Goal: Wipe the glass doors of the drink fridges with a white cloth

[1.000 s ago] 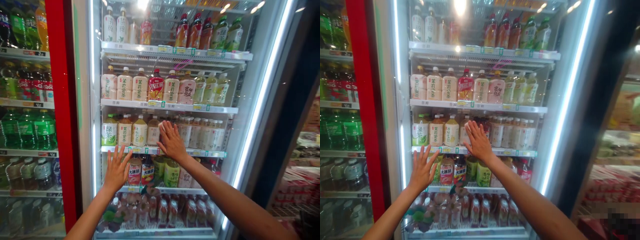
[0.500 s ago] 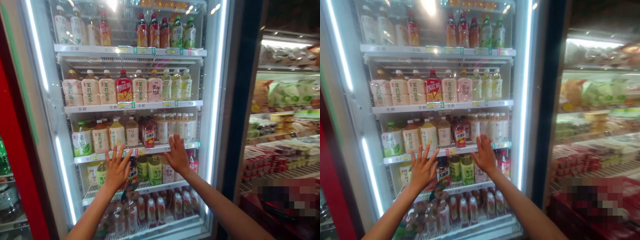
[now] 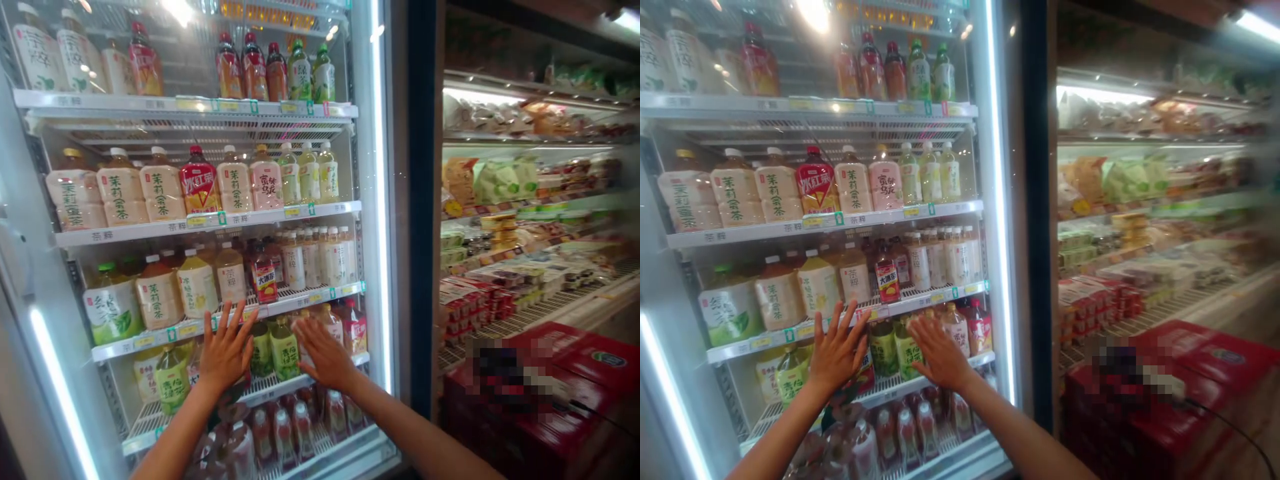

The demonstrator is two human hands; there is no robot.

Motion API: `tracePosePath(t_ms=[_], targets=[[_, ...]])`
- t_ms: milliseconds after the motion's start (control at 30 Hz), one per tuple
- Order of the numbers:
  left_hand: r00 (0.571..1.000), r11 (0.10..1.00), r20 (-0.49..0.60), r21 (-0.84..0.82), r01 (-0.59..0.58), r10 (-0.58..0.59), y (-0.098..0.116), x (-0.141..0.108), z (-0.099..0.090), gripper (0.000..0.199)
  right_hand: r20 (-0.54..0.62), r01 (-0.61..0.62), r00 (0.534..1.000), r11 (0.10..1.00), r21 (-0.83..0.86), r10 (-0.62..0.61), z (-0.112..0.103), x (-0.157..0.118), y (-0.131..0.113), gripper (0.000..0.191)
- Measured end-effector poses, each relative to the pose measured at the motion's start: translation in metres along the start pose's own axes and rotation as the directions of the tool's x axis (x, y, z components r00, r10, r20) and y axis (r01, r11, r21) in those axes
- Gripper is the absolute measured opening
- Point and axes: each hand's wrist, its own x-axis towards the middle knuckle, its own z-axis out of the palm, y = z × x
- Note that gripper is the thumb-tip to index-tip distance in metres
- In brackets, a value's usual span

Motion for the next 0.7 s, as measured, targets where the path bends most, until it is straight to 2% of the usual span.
tracePosePath(t_ms=[67,100,167,200,233,267,300,367,400,433,467,500,533,567,600,633,667,700], targets=[[1.000,1.000,-0.002,0.001,-0.006,0.006,-0.001,0.000,0.001,0.074,0.040,0.096,0.994,0.995,0.027,-0.097,0.002,-0.004,-0.004,0.081],[1.000,1.000,0.001,0.002,-0.009,0.009,-0.001,0.000,0.001,0.074,0.033,0.072,0.997,0.997,0.026,-0.073,0.001,-0.004,-0.001,0.081],[1.000,1.000,0.014,0.009,-0.013,0.013,0.000,0.001,0.002,0.073,-0.036,-0.110,0.993,0.994,-0.001,0.110,0.002,-0.001,0.004,0.082],[1.000,1.000,0.025,0.013,-0.011,0.011,0.002,0.001,0.001,0.073,-0.082,-0.227,0.971,0.974,-0.011,0.225,0.003,0.002,0.003,0.082],[0.999,1.000,0.039,0.019,-0.008,0.008,0.003,0.000,-0.001,0.072,-0.108,-0.304,0.947,0.953,-0.009,0.301,0.005,0.005,-0.003,0.083],[0.998,1.000,0.059,0.025,-0.007,0.006,0.005,-0.001,-0.003,0.071,-0.108,-0.330,0.938,0.944,0.001,0.328,0.008,0.008,-0.012,0.083],[0.996,0.999,0.083,0.030,-0.011,0.009,0.006,-0.003,-0.008,0.070,-0.084,-0.301,0.950,0.953,0.018,0.302,0.010,0.011,-0.024,0.084],[0.989,0.999,0.145,0.035,-0.041,0.035,0.007,-0.013,-0.023,0.068,0.005,-0.112,0.994,0.990,0.082,0.112,0.011,0.015,-0.048,0.083],[0.983,0.998,0.174,0.036,-0.059,0.052,0.005,-0.021,-0.034,0.066,0.037,-0.009,0.999,0.993,0.114,0.005,0.010,0.018,-0.056,0.083],[0.978,0.997,0.199,0.038,-0.074,0.065,0.001,-0.031,-0.046,0.065,0.045,0.035,0.998,0.991,0.126,-0.041,0.008,0.021,-0.060,0.082],[0.974,0.996,0.215,0.042,-0.082,0.071,-0.005,-0.044,-0.059,0.065,0.030,0.008,0.999,0.993,0.114,-0.011,0.006,0.024,-0.061,0.081],[0.973,0.995,0.223,0.053,-0.081,0.067,-0.013,-0.057,-0.073,0.065,-0.007,-0.082,0.996,0.993,0.084,0.083,0.005,0.028,-0.059,0.080],[0.973,0.996,0.224,0.067,-0.065,0.048,-0.023,-0.071,-0.087,0.066,-0.065,-0.212,0.974,0.976,0.051,0.216,0.006,0.031,-0.056,0.079],[0.976,0.996,0.219,0.081,-0.035,0.017,-0.036,-0.084,-0.100,0.067,-0.128,-0.336,0.933,0.941,0.029,0.337,0.007,0.035,-0.056,0.079],[0.978,0.995,0.208,0.095,0.006,-0.026,-0.051,-0.096,-0.112,0.069,-0.173,-0.405,0.899,0.914,0.020,0.402,0.010,0.039,-0.058,0.078],[0.978,0.992,0.193,0.106,0.063,-0.083,-0.068,-0.104,-0.122,0.070,-0.185,-0.390,0.904,0.921,0.013,0.385,0.015,0.043,-0.063,0.078],[0.976,0.986,0.164,0.111,0.122,-0.140,-0.088,-0.109,-0.131,0.072,-0.169,-0.291,0.943,0.957,0.007,0.288,0.020,0.048,-0.072,0.078],[0.973,0.978,0.129,0.116,0.176,-0.191,-0.109,-0.108,-0.140,0.074,-0.136,-0.139,0.981,0.990,0.004,0.138,0.024,0.054,-0.082,0.077]])
